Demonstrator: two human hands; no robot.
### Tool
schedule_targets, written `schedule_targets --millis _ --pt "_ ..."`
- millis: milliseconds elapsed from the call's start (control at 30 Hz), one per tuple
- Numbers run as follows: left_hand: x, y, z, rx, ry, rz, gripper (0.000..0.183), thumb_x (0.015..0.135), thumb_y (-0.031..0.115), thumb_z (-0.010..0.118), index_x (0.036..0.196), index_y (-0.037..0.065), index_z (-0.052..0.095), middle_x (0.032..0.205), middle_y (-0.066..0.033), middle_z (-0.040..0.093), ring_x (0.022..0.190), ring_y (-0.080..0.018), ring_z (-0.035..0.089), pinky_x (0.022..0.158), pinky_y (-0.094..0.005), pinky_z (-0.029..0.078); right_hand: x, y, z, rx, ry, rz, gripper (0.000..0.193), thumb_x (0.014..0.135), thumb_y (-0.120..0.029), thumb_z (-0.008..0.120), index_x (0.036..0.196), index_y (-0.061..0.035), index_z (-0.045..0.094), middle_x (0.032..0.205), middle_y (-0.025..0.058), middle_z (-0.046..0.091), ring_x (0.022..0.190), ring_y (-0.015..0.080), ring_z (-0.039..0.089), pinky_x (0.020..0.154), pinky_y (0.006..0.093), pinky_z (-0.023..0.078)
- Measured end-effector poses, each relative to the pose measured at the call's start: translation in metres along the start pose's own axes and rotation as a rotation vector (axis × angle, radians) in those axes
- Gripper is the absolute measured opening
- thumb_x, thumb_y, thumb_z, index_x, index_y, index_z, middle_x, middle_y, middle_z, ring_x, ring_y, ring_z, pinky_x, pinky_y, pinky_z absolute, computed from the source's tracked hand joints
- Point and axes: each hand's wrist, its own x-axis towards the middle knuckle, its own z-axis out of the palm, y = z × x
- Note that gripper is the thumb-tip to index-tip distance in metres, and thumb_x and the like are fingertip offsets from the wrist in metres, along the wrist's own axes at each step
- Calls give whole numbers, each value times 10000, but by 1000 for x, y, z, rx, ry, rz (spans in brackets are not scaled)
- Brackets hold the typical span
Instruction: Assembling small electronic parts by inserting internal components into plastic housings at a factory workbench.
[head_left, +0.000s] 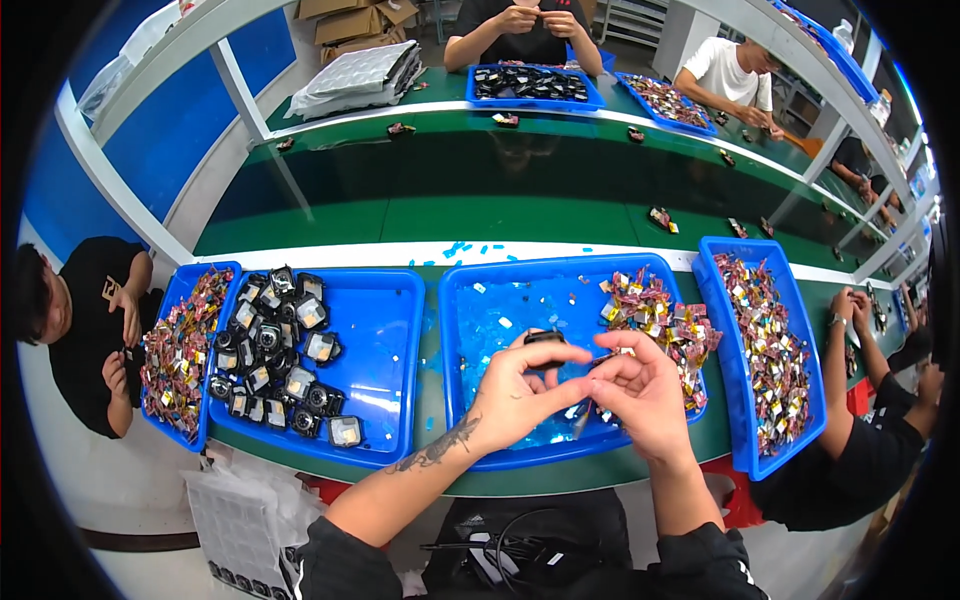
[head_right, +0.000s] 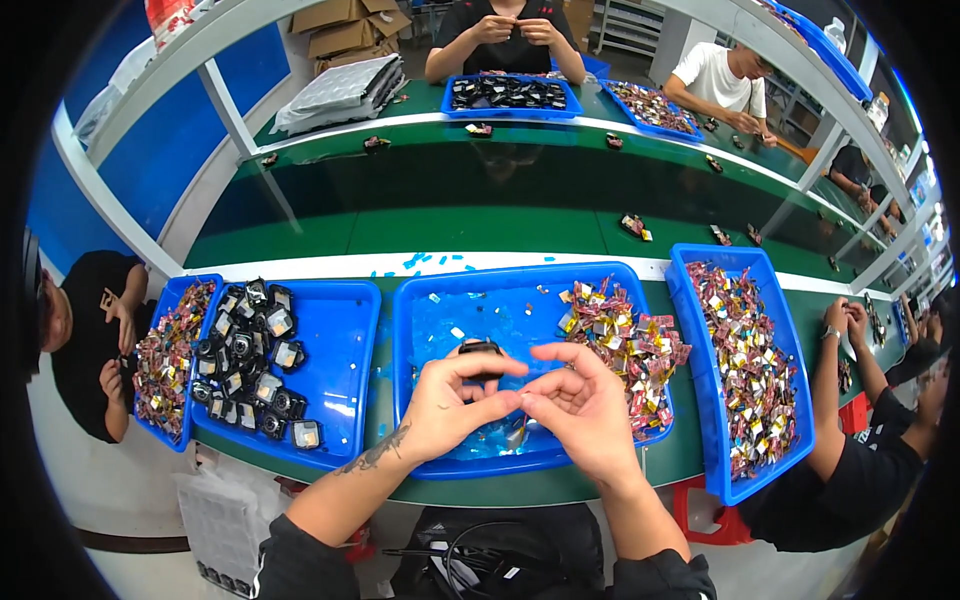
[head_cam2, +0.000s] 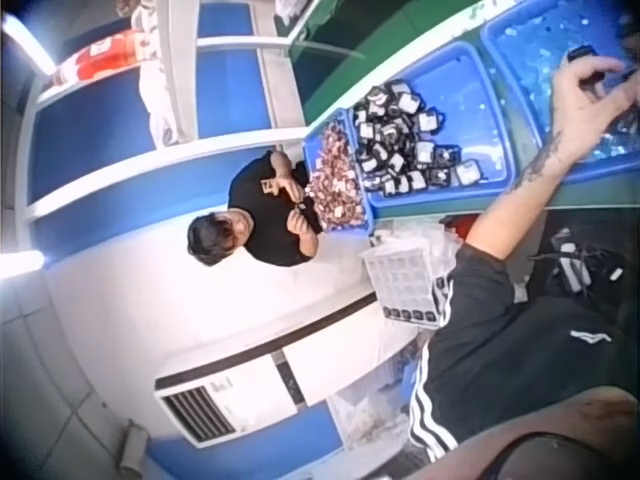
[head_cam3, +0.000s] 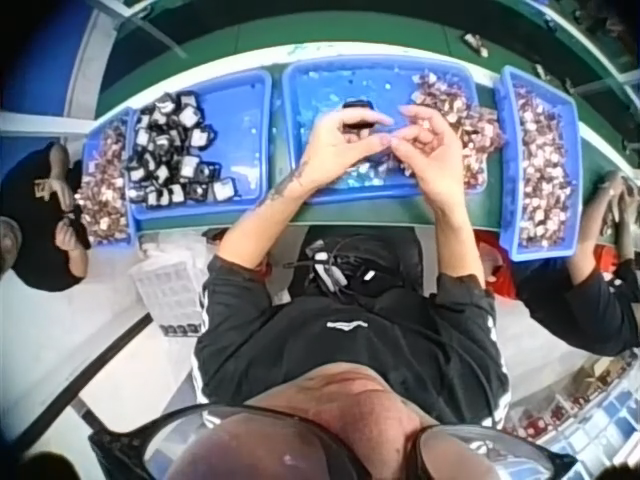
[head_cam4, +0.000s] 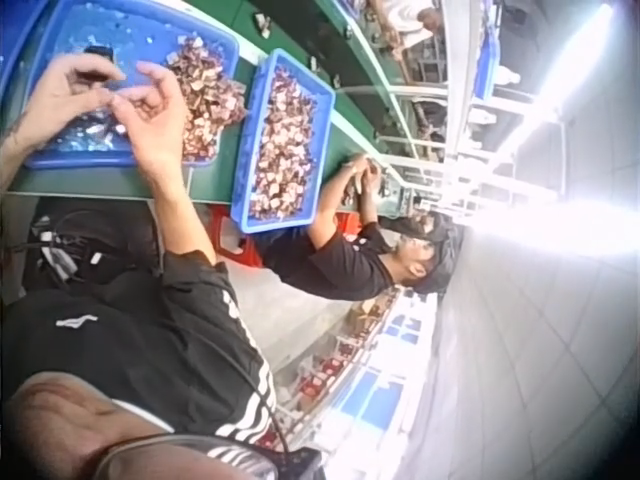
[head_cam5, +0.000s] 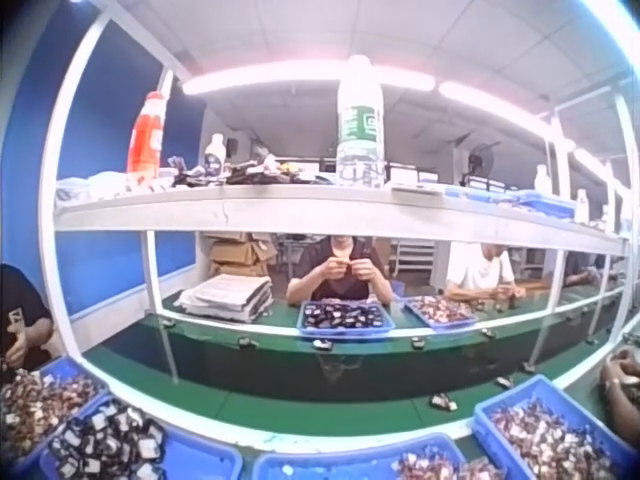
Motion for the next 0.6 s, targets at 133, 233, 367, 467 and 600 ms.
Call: schedule_targets --millis 133,233,367,467,600 --pt "-1 -1 0 182 0 62 266 746 51 796 999 20 719 939 -24 616 703 -63 489 620 -211 434 3 -3 4 -7 17 -33 538 802 90 678 1279 7 442 904 70 636 822 107 641 730 210 523" --pt "-3 0 -2 187 11 45 238 740 33 796 965 2 724 941 -38 642 729 -75 537 637 -215 447 5 2 2 6 30 -67 533 820 83 657 1294 -2 428 914 54 594 816 112 631 737 223 530" --pt "0 -2 -1 -202 67 -43 106 803 -1 729 902 -35 711 968 -80 644 842 -133 622 739 -253 507 4 5 7 219 119 -20 370 897 11 596 1249 -9 481 933 31 590 856 101 607 760 238 510" --pt "0 2 -2 -398 92 -129 99 813 -1 717 908 -25 707 1000 -92 641 873 -142 627 789 -264 513 -3 20 2 -9 -130 -41 227 936 -36 565 1161 -10 550 971 21 609 887 88 595 785 243 492" --pt "-2 -2 -1 -415 67 -113 113 818 4 708 928 -11 694 1068 -116 628 880 -126 615 803 -263 503 -3 32 0 78 -183 -5 147 928 -25 583 1072 5 590 975 21 632 899 80 594 804 241 488"
